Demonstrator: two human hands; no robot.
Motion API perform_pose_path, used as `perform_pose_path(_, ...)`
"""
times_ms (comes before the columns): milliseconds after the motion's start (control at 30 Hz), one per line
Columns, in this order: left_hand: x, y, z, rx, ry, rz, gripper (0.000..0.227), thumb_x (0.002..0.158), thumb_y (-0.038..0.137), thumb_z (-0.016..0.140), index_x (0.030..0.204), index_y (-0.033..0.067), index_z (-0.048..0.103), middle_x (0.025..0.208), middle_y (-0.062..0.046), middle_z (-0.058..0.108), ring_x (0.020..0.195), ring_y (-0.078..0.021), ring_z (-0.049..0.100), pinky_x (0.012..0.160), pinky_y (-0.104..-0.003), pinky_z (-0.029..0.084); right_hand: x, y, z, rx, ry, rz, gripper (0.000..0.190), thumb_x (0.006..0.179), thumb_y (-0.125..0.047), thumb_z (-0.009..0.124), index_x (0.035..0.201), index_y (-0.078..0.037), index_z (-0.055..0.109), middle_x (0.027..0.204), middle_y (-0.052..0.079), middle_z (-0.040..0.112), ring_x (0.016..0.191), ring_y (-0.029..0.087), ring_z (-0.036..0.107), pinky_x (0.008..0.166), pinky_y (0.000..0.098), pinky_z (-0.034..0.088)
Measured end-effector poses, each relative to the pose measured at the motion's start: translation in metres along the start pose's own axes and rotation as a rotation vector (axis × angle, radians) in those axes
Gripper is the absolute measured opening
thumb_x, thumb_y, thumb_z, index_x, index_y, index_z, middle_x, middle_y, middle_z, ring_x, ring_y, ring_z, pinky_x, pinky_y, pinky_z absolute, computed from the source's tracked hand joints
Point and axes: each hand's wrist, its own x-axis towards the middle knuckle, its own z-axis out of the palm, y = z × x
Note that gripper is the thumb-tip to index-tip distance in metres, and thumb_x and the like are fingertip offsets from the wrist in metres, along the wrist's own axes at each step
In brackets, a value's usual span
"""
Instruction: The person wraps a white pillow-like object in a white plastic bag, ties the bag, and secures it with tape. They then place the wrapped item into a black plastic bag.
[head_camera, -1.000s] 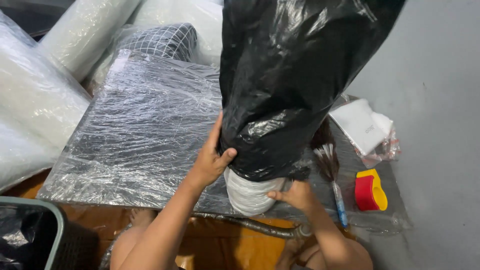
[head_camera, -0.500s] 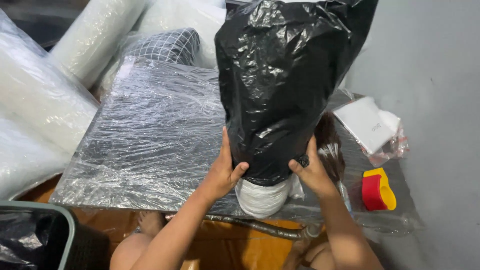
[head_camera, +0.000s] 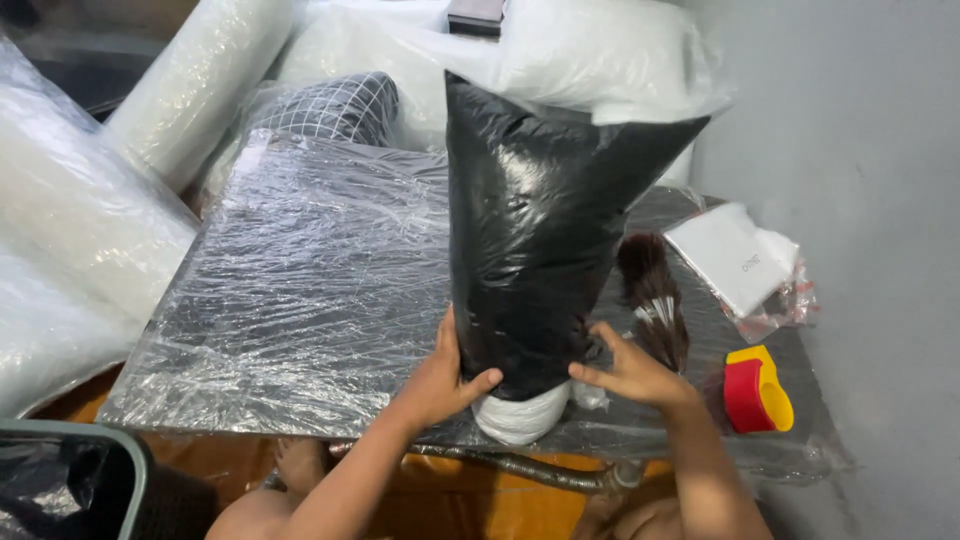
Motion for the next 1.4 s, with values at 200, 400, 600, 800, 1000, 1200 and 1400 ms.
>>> perform_pose_path(200, -0.005, -0.030, 0.018, 0.024, -0.043, -0.076, 0.126, 0.078, 0.065, 0.072, 0.162, 0.0095, -0.003, 0.159, -0.019, 0.025, 0.139, -0.0494, 0.042, 0.107, -0.065, 0.046, 0.033, 0.067, 0.021, 0.348, 0.034, -0.184, 0.114, 0.089, -0.030, 0.076, 0.160, 0.005, -0.006, 0.161, 0.044, -0.001, 0.146, 0.062, 0.008, 0.118, 0.0706, 0.014)
perform_pose_path(400, -0.005, -0.021, 0.032, -0.169, -0.012, -0.182, 0.120, 0.085, 0.057, 0.069, 0.161, 0.0109, -0.011, 0.158, -0.033, 0.026, 0.138, -0.0582, 0.038, 0.113, -0.069, 0.038, 0.048, 0.063, 0.040, 0.281, 0.005, -0.139, 0.110, 0.087, -0.058, 0.073, 0.164, -0.006, 0.014, 0.166, 0.027, 0.021, 0.153, 0.040, 0.018, 0.124, 0.0552, 0.018)
perform_pose_path(600, 0.009, 0.004, 0.034, -0.229, 0.177, -0.247, 0.097, 0.096, 0.057, 0.052, 0.163, 0.0078, 0.002, 0.158, -0.036, 0.029, 0.141, -0.0541, 0.039, 0.113, -0.063, 0.040, 0.043, 0.041, 0.042, 0.274, 0.092, 0.047, 0.097, 0.090, -0.074, 0.054, 0.163, -0.015, 0.029, 0.161, 0.025, 0.036, 0.150, 0.040, 0.032, 0.121, 0.0555, 0.029)
perform_pose_path(800, 0.023, 0.046, 0.011, -0.340, 0.126, -0.403, 0.105, 0.091, 0.070, 0.054, 0.163, 0.0038, 0.016, 0.159, -0.032, 0.033, 0.146, -0.0467, 0.038, 0.118, -0.056, 0.037, 0.040, 0.059, 0.041, 0.546, 0.350, 0.182, 0.079, 0.097, -0.064, 0.058, 0.155, -0.011, 0.047, 0.155, 0.021, 0.048, 0.148, 0.033, 0.040, 0.121, 0.0493, 0.032)
perform_pose_path(1000, 0.028, 0.047, -0.001, -0.304, -0.002, -0.589, 0.118, 0.078, 0.086, 0.054, 0.166, 0.0165, 0.018, 0.161, -0.026, 0.036, 0.147, -0.0443, 0.038, 0.115, -0.058, 0.039, 0.033, 0.096, 0.045, 0.806, 0.266, 0.172, 0.069, 0.101, -0.035, 0.063, 0.157, 0.000, 0.040, 0.158, 0.025, 0.041, 0.147, 0.036, 0.039, 0.122, 0.0543, 0.029)
perform_pose_path(1200, 0.005, 0.054, -0.006, -0.360, -0.157, -0.575, 0.129, 0.077, 0.090, 0.048, 0.166, 0.0119, -0.002, 0.167, -0.028, 0.014, 0.151, -0.0477, 0.023, 0.119, -0.060, 0.030, 0.012, 0.108, 0.039, 0.727, 0.076, 0.096, 0.070, 0.103, -0.033, 0.060, 0.161, -0.005, 0.033, 0.165, 0.021, 0.029, 0.151, 0.034, 0.027, 0.123, 0.0551, 0.023)
perform_pose_path(1400, -0.009, 0.055, -0.007, -0.025, -0.302, -0.319, 0.134, 0.077, 0.067, 0.075, 0.162, -0.0011, -0.004, 0.164, -0.039, -0.001, 0.146, -0.0607, 0.021, 0.119, -0.067, 0.030, 0.007, 0.110, 0.057, 0.180, 0.060, -0.299, 0.135, 0.079, -0.033, 0.090, 0.165, -0.009, -0.011, 0.169, 0.026, -0.006, 0.153, 0.044, 0.001, 0.123, 0.0587, 0.007)
